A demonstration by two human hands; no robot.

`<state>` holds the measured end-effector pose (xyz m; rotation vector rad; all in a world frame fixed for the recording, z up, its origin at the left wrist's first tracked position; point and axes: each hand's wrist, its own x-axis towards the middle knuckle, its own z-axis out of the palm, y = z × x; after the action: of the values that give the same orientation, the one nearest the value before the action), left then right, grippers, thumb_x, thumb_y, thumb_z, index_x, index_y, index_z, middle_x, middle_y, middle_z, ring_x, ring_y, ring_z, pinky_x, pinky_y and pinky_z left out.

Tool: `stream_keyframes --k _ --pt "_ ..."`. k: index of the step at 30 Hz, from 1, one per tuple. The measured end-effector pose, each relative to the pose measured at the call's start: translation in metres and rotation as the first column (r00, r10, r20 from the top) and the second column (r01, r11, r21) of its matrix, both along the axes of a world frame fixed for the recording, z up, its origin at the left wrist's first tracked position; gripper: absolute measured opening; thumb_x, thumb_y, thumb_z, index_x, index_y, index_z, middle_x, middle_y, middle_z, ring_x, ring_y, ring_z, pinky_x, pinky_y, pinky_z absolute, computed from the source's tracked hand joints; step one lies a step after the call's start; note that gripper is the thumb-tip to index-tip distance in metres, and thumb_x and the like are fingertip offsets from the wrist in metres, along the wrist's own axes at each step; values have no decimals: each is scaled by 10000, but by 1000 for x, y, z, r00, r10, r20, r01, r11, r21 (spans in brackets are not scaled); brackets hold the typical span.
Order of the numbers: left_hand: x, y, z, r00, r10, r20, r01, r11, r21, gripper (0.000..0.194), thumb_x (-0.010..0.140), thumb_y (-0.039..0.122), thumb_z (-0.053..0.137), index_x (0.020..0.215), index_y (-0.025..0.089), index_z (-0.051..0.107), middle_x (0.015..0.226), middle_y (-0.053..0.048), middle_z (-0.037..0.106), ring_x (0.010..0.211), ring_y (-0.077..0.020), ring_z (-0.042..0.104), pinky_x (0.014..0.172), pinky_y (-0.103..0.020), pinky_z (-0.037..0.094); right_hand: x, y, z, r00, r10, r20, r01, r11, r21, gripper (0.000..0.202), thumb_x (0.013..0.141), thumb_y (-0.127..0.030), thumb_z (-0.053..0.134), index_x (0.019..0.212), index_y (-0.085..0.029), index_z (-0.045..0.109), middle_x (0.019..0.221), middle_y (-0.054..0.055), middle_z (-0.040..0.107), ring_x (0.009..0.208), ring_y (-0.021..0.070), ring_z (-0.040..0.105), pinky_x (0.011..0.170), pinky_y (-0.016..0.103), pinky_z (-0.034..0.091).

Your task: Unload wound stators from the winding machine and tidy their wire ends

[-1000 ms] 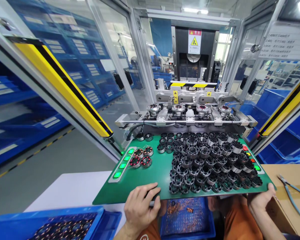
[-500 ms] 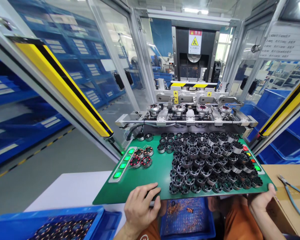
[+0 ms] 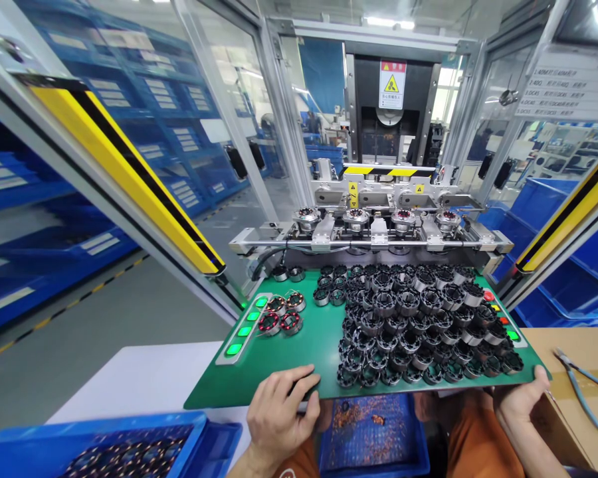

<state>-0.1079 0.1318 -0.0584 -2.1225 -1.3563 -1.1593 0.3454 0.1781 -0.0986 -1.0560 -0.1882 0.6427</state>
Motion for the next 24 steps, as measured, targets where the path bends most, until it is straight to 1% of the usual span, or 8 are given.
stream_keyframes --k 3,7,9,14,19,24 --pt "-1 0 -2 1000 -3 0 3 1000 0 125 965 186 584 1008 244 686 1030 -33 746 904 -205 639 811 -359 460 -2 -1 2 1000 -8 -3 8 1000 -3 607 819 -655 458 1151 -208 700 1238 55 722 1184 291 646 975 495 576" --pt "-1 0 -3 1000 -6 4 6 1000 2 123 971 185 584 1008 241 687 1032 -35 742 912 -205 631 815 -358 455 -2 -1 3 999 3 -40 -5 999 -46 623 815 -668 441 1156 -217 703 1231 50 729 1177 298 650 940 497 583" --pt "-1 0 -3 1000 -6 0 6 1000 2 123 973 187 581 1006 238 688 1034 -35 741 916 -205 628 818 -359 454 -1 -1 2 999 -2 -34 1 1000 -25 635 799 -677 462 1156 -210 702 1242 57 724 1187 304 644 955 505 578" --pt "-1 0 -2 1000 -5 -4 5 1000 7 121 981 198 576 1004 235 689 1031 -33 741 914 -204 630 815 -357 454 2 0 -3 1000 6 -16 -5 998 55 618 790 -666 536 1156 -197 705 1283 65 709 1239 300 617 1053 509 536" --pt "-1 0 -2 1000 -6 1 6 1000 5 122 985 200 571 1000 233 688 1030 -37 741 908 -203 630 813 -357 456 6 1 -9 1000 17 -11 -16 998 61 678 772 -704 548 1185 -184 687 1281 83 702 1252 313 608 1039 533 541" --pt "0 1 1 1000 -5 0 5 1000 6 124 989 211 568 997 240 689 1023 -33 744 901 -200 632 804 -352 455 3 1 -6 1000 5 -11 -4 998 56 641 808 -682 525 1175 -186 700 1277 75 710 1241 300 619 1067 523 530"
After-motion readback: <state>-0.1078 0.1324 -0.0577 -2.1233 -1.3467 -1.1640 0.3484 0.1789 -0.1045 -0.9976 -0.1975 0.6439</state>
